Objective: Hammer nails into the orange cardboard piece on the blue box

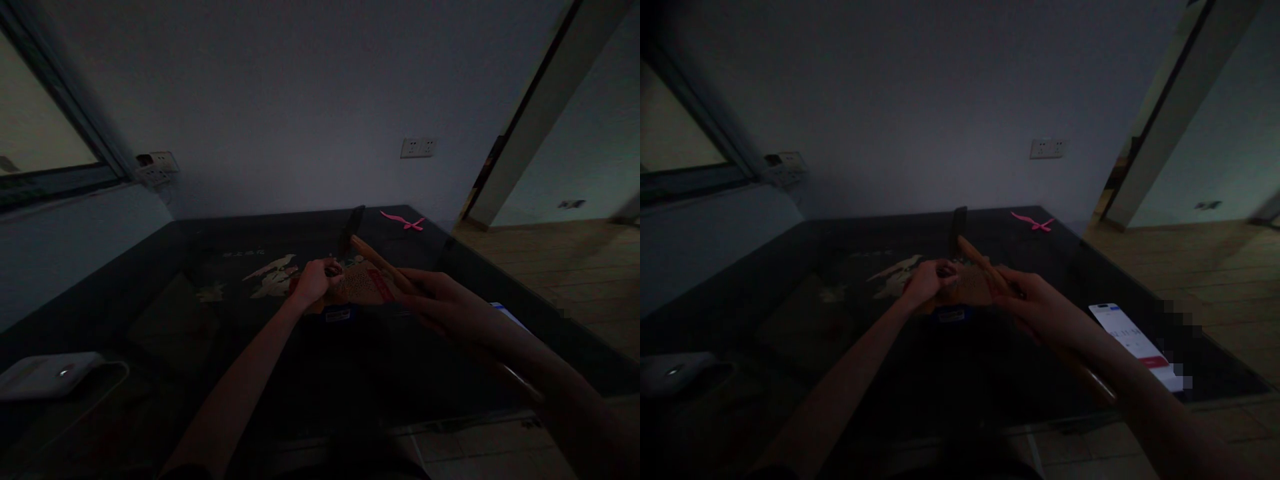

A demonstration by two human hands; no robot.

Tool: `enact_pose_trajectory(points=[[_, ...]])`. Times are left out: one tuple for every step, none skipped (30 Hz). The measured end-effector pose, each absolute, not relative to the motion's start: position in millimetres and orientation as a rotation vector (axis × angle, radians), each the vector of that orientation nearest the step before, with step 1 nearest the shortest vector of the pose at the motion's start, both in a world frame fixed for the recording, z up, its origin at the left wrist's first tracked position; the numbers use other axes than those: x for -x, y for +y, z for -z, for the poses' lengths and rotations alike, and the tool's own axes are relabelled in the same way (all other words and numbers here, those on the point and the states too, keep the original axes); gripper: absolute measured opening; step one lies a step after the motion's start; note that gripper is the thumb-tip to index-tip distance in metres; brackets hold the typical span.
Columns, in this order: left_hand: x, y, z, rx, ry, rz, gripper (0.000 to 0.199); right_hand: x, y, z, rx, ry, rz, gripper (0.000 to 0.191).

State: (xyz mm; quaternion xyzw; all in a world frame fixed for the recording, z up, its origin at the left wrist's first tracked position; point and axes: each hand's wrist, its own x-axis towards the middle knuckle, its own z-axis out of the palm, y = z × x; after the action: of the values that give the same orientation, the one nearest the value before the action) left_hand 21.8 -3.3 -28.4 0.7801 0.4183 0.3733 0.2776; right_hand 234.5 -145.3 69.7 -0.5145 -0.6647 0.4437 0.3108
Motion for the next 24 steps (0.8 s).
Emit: enact_pose_trajectory(points=[[-22,-3,29,-2.086,1.119,-1.001,0.01,-234,-146,-70,1.353,-1.735,-1.165,0.041],[-22,-3,29,-2.085,1.125,-0.997,0.01,-234,-146,-69,1.353,-1.724,-1.162,0.041],[-22,-4,28,-2.09,1.138,-0.99,0.011,-233,-145,-67,1.355,-1.717,-1.165,0.04],[-21,-4,27,-2.102,1.151,-0.979,0.012,-233,-145,-64,1.36,-1.718,-1.181,0.04],[-21,-4,26,-2.118,1.167,-0.965,0.015,-233,-144,-61,1.363,-1.725,-1.199,0.04],[-20,-5,25,-2.135,1.184,-0.953,0.017,-233,-144,-58,1.364,-1.735,-1.211,0.039],[-20,-5,24,-2.152,1.196,-0.941,0.018,-233,-144,-56,1.361,-1.746,-1.214,0.038],[-20,-5,24,-2.162,1.204,-0.933,0.019,-234,-144,-55,1.358,-1.751,-1.208,0.038],[-20,-5,25,-2.161,1.207,-0.929,0.018,-234,-145,-55,1.355,-1.749,-1.195,0.039],[-20,-4,26,-2.152,1.206,-0.933,0.016,-235,-147,-56,1.349,-1.743,-1.179,0.041],[-21,-4,27,-2.141,1.195,-0.941,0.014,-236,-149,-58,1.339,-1.736,-1.161,0.044],[-21,-4,28,-2.129,1.177,-0.952,0.012,-237,-151,-61,1.33,-1.732,-1.147,0.046],[-21,-3,29,-2.119,1.158,-0.963,0.011,-237,-152,-63,1.322,-1.732,-1.136,0.047],[-22,-3,30,-2.114,1.145,-0.973,0.011,-237,-153,-64,1.317,-1.736,-1.127,0.048],[-22,-3,30,-2.114,1.137,-0.978,0.011,-236,-153,-63,1.321,-1.741,-1.124,0.047],[-21,-3,30,-2.118,1.14,-0.98,0.011,-236,-153,-62,1.335,-1.742,-1.128,0.046],[-21,-3,29,-2.124,1.15,-0.977,0.013,-235,-153,-59,1.354,-1.741,-1.142,0.043],[-21,-3,29,-2.128,1.162,-0.974,0.014,-234,-152,-56,1.37,-1.739,-1.158,0.04],[-20,-3,28,-2.13,1.173,-0.968,0.016,-234,-152,-54,1.383,-1.738,-1.166,0.035],[-20,-3,27,-2.126,1.177,-0.964,0.017,-235,-151,-51,1.393,-1.739,-1.168,0.031],[-20,-3,27,-2.118,1.174,-0.962,0.017,-235,-152,-50,1.402,-1.734,-1.165,0.029],[-20,-3,26,-2.107,1.169,-0.964,0.016,-237,-152,-50,1.41,-1.728,-1.163,0.029],[-21,-3,26,-2.098,1.163,-0.97,0.014,-238,-153,-51,1.414,-1.718,-1.166,0.031],[-21,-3,26,-2.09,1.157,-0.983,0.013,-239,-153,-52,1.411,-1.707,-1.171,0.035]])
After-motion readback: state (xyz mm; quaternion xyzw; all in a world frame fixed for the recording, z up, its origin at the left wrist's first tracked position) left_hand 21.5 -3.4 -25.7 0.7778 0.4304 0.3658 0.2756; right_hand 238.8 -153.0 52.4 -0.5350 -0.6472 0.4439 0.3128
